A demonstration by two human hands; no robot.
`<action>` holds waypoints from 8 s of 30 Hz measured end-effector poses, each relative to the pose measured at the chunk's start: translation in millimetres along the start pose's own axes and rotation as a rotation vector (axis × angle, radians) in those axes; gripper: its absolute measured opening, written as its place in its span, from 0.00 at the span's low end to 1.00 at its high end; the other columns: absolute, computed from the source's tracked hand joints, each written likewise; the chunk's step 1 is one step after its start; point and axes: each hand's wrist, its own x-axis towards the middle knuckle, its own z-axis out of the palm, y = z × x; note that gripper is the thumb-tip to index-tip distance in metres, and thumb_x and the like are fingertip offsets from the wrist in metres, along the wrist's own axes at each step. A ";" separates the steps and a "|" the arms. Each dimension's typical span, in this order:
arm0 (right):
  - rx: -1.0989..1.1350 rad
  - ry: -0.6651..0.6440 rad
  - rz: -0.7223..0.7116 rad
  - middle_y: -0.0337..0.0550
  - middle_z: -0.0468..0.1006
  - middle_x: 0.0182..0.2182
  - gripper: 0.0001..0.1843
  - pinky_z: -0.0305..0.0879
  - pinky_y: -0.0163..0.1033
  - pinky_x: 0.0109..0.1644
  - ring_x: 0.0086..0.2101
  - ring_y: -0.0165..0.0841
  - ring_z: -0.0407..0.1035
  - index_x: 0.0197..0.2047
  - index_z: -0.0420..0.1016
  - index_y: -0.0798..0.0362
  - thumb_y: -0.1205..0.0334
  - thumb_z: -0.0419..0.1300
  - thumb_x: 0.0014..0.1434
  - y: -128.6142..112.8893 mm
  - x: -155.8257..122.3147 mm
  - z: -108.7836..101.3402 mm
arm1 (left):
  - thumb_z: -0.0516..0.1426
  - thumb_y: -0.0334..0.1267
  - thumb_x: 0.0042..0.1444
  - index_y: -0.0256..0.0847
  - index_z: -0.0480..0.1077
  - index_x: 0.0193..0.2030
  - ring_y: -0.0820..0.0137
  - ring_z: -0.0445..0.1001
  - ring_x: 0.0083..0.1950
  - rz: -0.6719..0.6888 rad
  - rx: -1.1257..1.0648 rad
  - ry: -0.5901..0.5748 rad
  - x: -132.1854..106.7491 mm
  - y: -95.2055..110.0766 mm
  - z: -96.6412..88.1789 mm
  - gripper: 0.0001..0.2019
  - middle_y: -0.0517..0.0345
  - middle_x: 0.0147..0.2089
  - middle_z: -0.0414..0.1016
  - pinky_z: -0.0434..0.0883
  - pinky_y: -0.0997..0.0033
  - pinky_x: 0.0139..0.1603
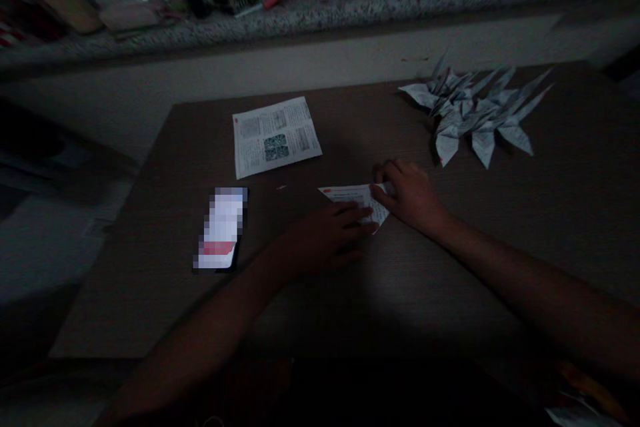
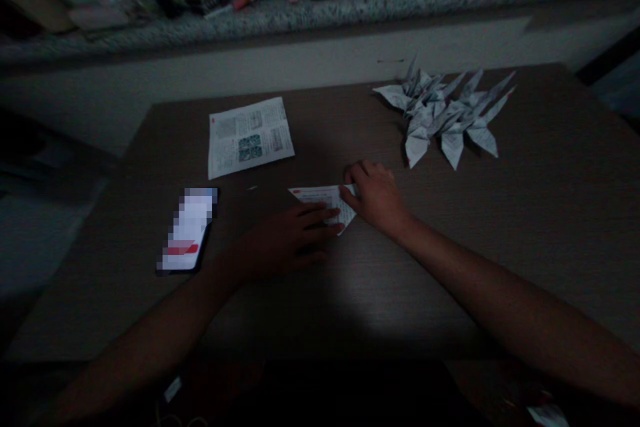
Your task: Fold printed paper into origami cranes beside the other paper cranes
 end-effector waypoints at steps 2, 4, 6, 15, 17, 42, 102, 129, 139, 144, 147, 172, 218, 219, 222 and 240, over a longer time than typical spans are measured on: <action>0.005 0.005 -0.007 0.50 0.74 0.41 0.09 0.59 0.47 0.45 0.42 0.47 0.68 0.43 0.72 0.51 0.55 0.58 0.67 0.9 -0.1 0.7 | 0.57 0.45 0.71 0.41 0.66 0.70 0.52 0.60 0.75 -0.003 -0.005 0.003 -0.2 0.0 0.8 0.24 0.44 0.74 0.63 0.66 0.47 0.71; 0.010 0.010 -0.010 0.50 0.75 0.41 0.09 0.58 0.47 0.44 0.41 0.46 0.67 0.43 0.72 0.51 0.54 0.58 0.67 1.9 -0.1 1.3 | 0.57 0.45 0.71 0.42 0.66 0.70 0.52 0.60 0.76 -0.001 -0.004 0.010 -0.2 -0.1 1.8 0.24 0.44 0.74 0.63 0.65 0.47 0.72; 0.012 0.012 -0.012 0.50 0.75 0.41 0.09 0.58 0.47 0.44 0.41 0.46 0.67 0.43 0.72 0.50 0.54 0.58 0.67 2.6 -0.1 1.4 | 0.56 0.45 0.72 0.41 0.66 0.70 0.52 0.59 0.76 0.007 0.004 0.006 0.1 -0.5 2.7 0.24 0.44 0.74 0.63 0.65 0.47 0.72; -0.004 0.007 -0.018 0.50 0.75 0.41 0.09 0.60 0.48 0.44 0.42 0.47 0.68 0.44 0.72 0.51 0.55 0.58 0.68 2.0 -0.8 -0.3 | 0.56 0.48 0.71 0.48 0.66 0.71 0.55 0.60 0.75 -0.066 0.013 -0.031 0.2 -0.4 -0.5 0.24 0.50 0.76 0.61 0.65 0.51 0.71; 0.000 0.006 -0.031 0.51 0.74 0.42 0.09 0.61 0.49 0.44 0.42 0.47 0.68 0.44 0.73 0.51 0.54 0.57 0.69 2.0 -1.1 -1.4 | 0.56 0.48 0.71 0.48 0.66 0.71 0.55 0.60 0.75 -0.074 0.022 -0.034 -0.2 1.0 0.3 0.24 0.51 0.76 0.60 0.65 0.51 0.72; 0.273 -0.094 -0.123 0.46 0.77 0.39 0.03 0.66 0.49 0.49 0.43 0.44 0.72 0.39 0.73 0.50 0.64 0.64 0.65 -10.6 -47.6 -27.1 | 0.54 0.45 0.72 0.46 0.61 0.74 0.55 0.63 0.72 -0.178 0.162 -0.063 5.1 23.4 2.8 0.25 0.49 0.74 0.63 0.71 0.53 0.65; 0.261 -0.017 -0.171 0.53 0.73 0.57 0.05 0.68 0.59 0.62 0.60 0.49 0.69 0.46 0.75 0.48 0.63 0.64 0.65 -12.0 -52.2 -24.5 | 0.55 0.46 0.72 0.51 0.67 0.70 0.51 0.63 0.72 -0.102 0.128 -0.063 0.7 14.7 -0.7 0.22 0.50 0.76 0.61 0.69 0.47 0.66; 0.013 0.150 0.094 0.50 0.79 0.34 0.05 0.71 0.47 0.40 0.36 0.45 0.75 0.34 0.74 0.50 0.62 0.60 0.62 46.0 9.7 -29.9 | 0.55 0.45 0.72 0.52 0.67 0.70 0.53 0.60 0.75 -0.130 0.094 -0.055 -1.5 17.1 -0.3 0.22 0.53 0.78 0.57 0.67 0.49 0.69; 0.066 -0.190 -0.385 0.53 0.56 0.75 0.32 0.53 0.63 0.74 0.73 0.48 0.51 0.78 0.52 0.48 0.55 0.51 0.75 9.0 -38.0 -34.3 | 0.55 0.46 0.72 0.50 0.67 0.70 0.51 0.62 0.73 -0.108 0.111 -0.043 -0.2 15.5 2.3 0.21 0.49 0.77 0.59 0.67 0.47 0.68; 0.022 -0.296 -0.472 0.50 0.47 0.77 0.39 0.43 0.63 0.77 0.75 0.45 0.42 0.81 0.36 0.45 0.50 0.51 0.75 9.7 -51.8 -23.4 | 0.56 0.45 0.71 0.48 0.67 0.69 0.52 0.64 0.71 -0.107 0.112 -0.038 0.9 17.1 1.6 0.22 0.48 0.74 0.62 0.69 0.49 0.66; 0.013 -0.308 -0.471 0.49 0.45 0.78 0.40 0.42 0.62 0.77 0.75 0.45 0.41 0.81 0.35 0.45 0.49 0.51 0.75 9.4 -52.5 -22.8 | 0.56 0.44 0.71 0.48 0.66 0.70 0.51 0.64 0.71 -0.108 0.122 -0.041 0.7 17.6 1.8 0.22 0.48 0.75 0.62 0.69 0.49 0.66; -0.064 -0.178 -0.319 0.51 0.50 0.77 0.37 0.47 0.62 0.76 0.74 0.46 0.45 0.80 0.41 0.49 0.50 0.49 0.75 15.3 -35.6 -30.2 | 0.59 0.47 0.69 0.43 0.69 0.68 0.49 0.57 0.76 -0.117 0.047 -0.026 0.7 8.5 1.8 0.24 0.44 0.77 0.58 0.63 0.45 0.72; 0.057 -0.271 -0.360 0.53 0.50 0.76 0.38 0.47 0.64 0.75 0.74 0.47 0.46 0.80 0.42 0.49 0.49 0.50 0.74 11.6 -27.3 -11.3 | 0.59 0.47 0.69 0.48 0.64 0.72 0.58 0.54 0.79 -0.078 -0.047 -0.007 -5.3 -5.8 -1.2 0.26 0.50 0.77 0.59 0.62 0.49 0.74; 0.058 -0.273 -0.359 0.53 0.50 0.76 0.38 0.47 0.63 0.75 0.74 0.47 0.46 0.80 0.42 0.49 0.49 0.50 0.74 11.5 -27.1 -11.7 | 0.59 0.47 0.69 0.48 0.64 0.72 0.57 0.54 0.79 -0.081 -0.046 -0.009 -5.2 -5.4 -1.6 0.26 0.50 0.77 0.59 0.62 0.49 0.74; 0.056 -0.277 -0.358 0.53 0.50 0.76 0.37 0.47 0.63 0.76 0.74 0.46 0.46 0.80 0.44 0.51 0.48 0.50 0.74 11.3 -26.6 -12.7 | 0.59 0.46 0.69 0.47 0.64 0.72 0.56 0.54 0.79 -0.090 -0.036 -0.021 -5.1 -4.1 -2.2 0.26 0.50 0.78 0.58 0.61 0.49 0.75; 0.067 -0.245 -0.352 0.52 0.51 0.76 0.33 0.47 0.60 0.76 0.74 0.43 0.48 0.80 0.45 0.49 0.54 0.46 0.77 11.7 -26.5 -12.6 | 0.59 0.44 0.69 0.46 0.62 0.73 0.52 0.52 0.79 -0.074 -0.036 0.000 -4.3 0.0 2.6 0.28 0.47 0.77 0.59 0.61 0.45 0.75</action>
